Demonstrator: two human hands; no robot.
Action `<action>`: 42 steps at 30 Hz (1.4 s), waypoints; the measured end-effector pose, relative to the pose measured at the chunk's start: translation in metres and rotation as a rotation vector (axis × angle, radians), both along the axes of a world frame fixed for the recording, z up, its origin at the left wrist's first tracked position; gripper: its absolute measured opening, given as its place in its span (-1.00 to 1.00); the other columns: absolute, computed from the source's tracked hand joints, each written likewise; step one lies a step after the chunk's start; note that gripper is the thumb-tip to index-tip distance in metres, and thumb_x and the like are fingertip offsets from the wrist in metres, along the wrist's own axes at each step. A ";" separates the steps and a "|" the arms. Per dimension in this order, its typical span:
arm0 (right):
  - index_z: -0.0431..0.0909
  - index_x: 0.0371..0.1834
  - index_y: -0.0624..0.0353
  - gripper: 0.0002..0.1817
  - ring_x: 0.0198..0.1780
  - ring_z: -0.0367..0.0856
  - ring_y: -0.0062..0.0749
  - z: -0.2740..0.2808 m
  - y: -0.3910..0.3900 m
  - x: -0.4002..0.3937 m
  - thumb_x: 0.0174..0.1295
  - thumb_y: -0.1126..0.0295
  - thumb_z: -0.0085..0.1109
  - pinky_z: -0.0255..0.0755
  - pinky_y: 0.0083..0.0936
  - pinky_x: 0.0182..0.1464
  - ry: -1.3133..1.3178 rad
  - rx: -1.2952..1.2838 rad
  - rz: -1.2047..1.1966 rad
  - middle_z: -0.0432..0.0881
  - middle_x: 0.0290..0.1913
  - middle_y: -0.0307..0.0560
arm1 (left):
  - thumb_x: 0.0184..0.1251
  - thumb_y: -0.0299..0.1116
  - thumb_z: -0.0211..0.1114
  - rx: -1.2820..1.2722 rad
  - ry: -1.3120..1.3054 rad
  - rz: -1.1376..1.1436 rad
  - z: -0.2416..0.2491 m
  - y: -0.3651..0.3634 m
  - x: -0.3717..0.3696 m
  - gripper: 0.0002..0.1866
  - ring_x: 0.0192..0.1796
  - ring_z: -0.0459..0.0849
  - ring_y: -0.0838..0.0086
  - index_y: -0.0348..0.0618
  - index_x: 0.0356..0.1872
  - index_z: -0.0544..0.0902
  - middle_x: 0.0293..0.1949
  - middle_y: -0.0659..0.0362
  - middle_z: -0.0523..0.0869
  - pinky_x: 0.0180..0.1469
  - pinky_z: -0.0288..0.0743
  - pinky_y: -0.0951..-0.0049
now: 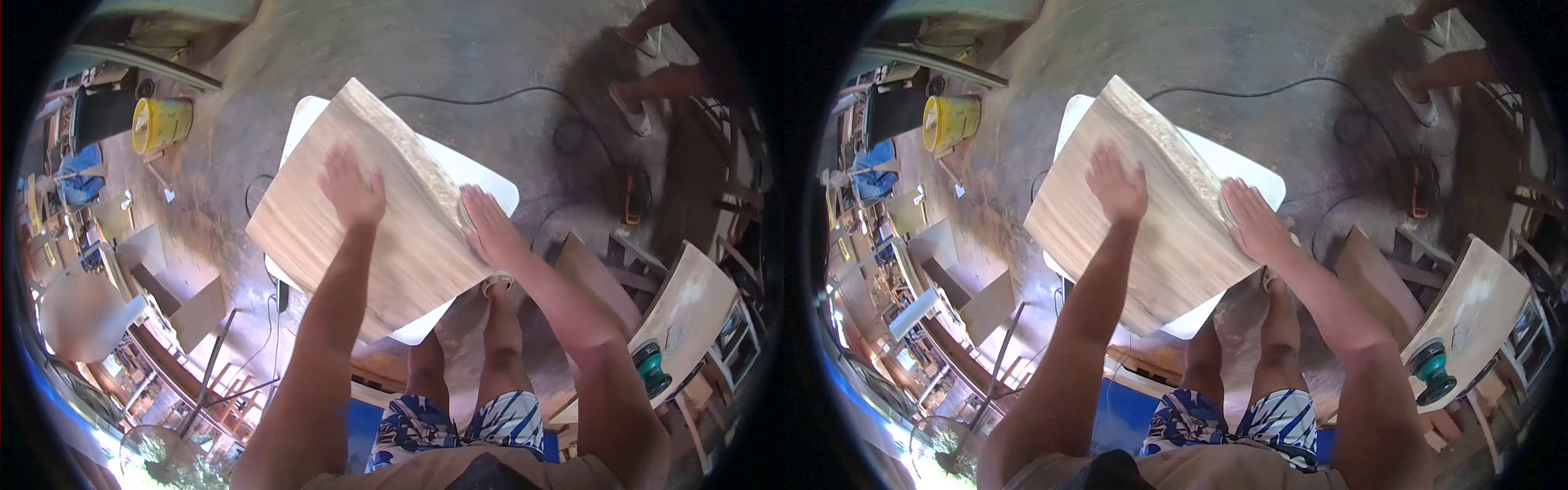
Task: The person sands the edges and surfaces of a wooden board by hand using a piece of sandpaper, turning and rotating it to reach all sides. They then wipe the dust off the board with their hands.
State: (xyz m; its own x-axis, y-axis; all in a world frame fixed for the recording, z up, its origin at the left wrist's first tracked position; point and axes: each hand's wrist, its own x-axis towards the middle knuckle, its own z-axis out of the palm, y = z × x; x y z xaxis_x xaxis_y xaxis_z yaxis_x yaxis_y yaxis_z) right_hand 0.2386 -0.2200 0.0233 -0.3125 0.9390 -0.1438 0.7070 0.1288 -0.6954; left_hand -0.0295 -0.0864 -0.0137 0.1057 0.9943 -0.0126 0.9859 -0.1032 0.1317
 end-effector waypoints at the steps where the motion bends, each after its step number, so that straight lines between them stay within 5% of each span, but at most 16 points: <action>1: 0.06 0.58 0.32 -0.25 0.64 0.04 -0.01 -0.003 0.025 -0.012 0.39 0.34 0.16 -0.01 -0.12 0.64 0.009 0.020 -0.021 0.10 0.61 0.17 | 0.46 0.01 0.12 0.001 -0.001 0.014 -0.001 0.000 0.001 -0.20 0.66 0.00 0.01 -0.11 0.61 0.13 0.63 -0.05 0.10 0.58 -0.22 -0.25; 7: 0.11 0.56 0.31 -0.34 0.62 0.10 0.06 -0.041 0.216 -0.085 0.49 0.26 0.03 0.01 -0.13 0.63 0.149 0.203 -0.076 0.19 0.57 0.25 | 0.46 0.06 0.07 -0.024 0.042 0.008 0.005 0.004 0.002 -0.19 0.66 -0.01 0.01 -0.15 0.60 0.14 0.63 -0.07 0.09 0.56 -0.21 -0.28; 10: 0.12 0.56 0.31 -0.35 0.62 0.09 0.06 -0.037 0.252 -0.101 0.50 0.26 0.01 0.01 -0.12 0.63 0.183 0.150 -0.094 0.18 0.58 0.27 | 0.41 0.06 0.11 -0.001 0.008 0.008 0.007 0.002 0.003 -0.19 0.65 0.01 0.03 -0.13 0.58 0.19 0.61 -0.02 0.15 0.57 -0.19 -0.25; 16: 0.09 0.56 0.35 -0.35 0.62 0.07 0.09 -0.014 0.174 -0.059 0.50 0.28 -0.01 0.02 -0.15 0.62 0.064 0.037 -0.015 0.18 0.57 0.30 | 0.41 0.07 0.11 -0.112 -0.025 0.057 0.017 0.005 0.005 -0.19 0.66 0.00 0.06 -0.08 0.59 0.19 0.62 0.04 0.13 0.59 -0.27 -0.23; 22: 0.02 0.60 0.35 -0.32 0.65 0.00 0.13 -0.024 0.281 -0.109 0.53 0.24 -0.05 -0.06 -0.20 0.64 0.173 0.005 -0.057 0.05 0.62 0.31 | 0.41 0.07 0.10 -0.126 0.019 0.031 0.017 0.008 0.005 -0.18 0.66 -0.02 0.04 -0.12 0.60 0.15 0.64 0.00 0.09 0.59 -0.26 -0.23; 28: 0.08 0.56 0.38 -0.31 0.60 0.11 0.17 -0.029 0.206 -0.079 0.47 0.29 0.03 0.04 -0.08 0.60 0.126 0.085 -0.047 0.20 0.55 0.34 | 0.39 0.07 0.12 -0.116 -0.021 0.034 0.018 0.006 0.004 -0.19 0.66 0.00 0.02 -0.14 0.57 0.22 0.62 -0.02 0.13 0.58 -0.26 -0.24; 35: 0.08 0.57 0.35 -0.32 0.61 0.10 0.16 -0.032 0.286 -0.117 0.48 0.28 0.01 0.04 -0.07 0.60 0.176 0.162 -0.093 0.19 0.56 0.31 | 0.40 0.05 0.12 -0.117 -0.008 0.035 0.016 0.005 0.004 -0.18 0.65 0.02 0.03 -0.13 0.58 0.19 0.62 -0.01 0.15 0.57 -0.25 -0.23; 42: 0.02 0.59 0.35 -0.29 0.63 0.03 0.15 -0.013 0.124 -0.055 0.47 0.33 0.04 -0.05 -0.04 0.63 0.094 -0.045 -0.108 0.12 0.58 0.32 | 0.41 0.06 0.11 -0.066 0.014 0.015 0.012 0.002 0.002 -0.19 0.65 0.04 0.05 -0.13 0.59 0.18 0.62 0.01 0.14 0.57 -0.22 -0.20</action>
State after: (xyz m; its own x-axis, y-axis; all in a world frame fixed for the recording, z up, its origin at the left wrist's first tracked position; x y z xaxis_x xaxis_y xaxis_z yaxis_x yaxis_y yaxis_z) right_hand 0.1831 -0.0957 0.0106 -0.2237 0.9612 -0.1613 0.6464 0.0225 -0.7627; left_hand -0.0276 -0.0840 -0.0018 0.0906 0.9927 -0.0791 0.9890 -0.0804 0.1244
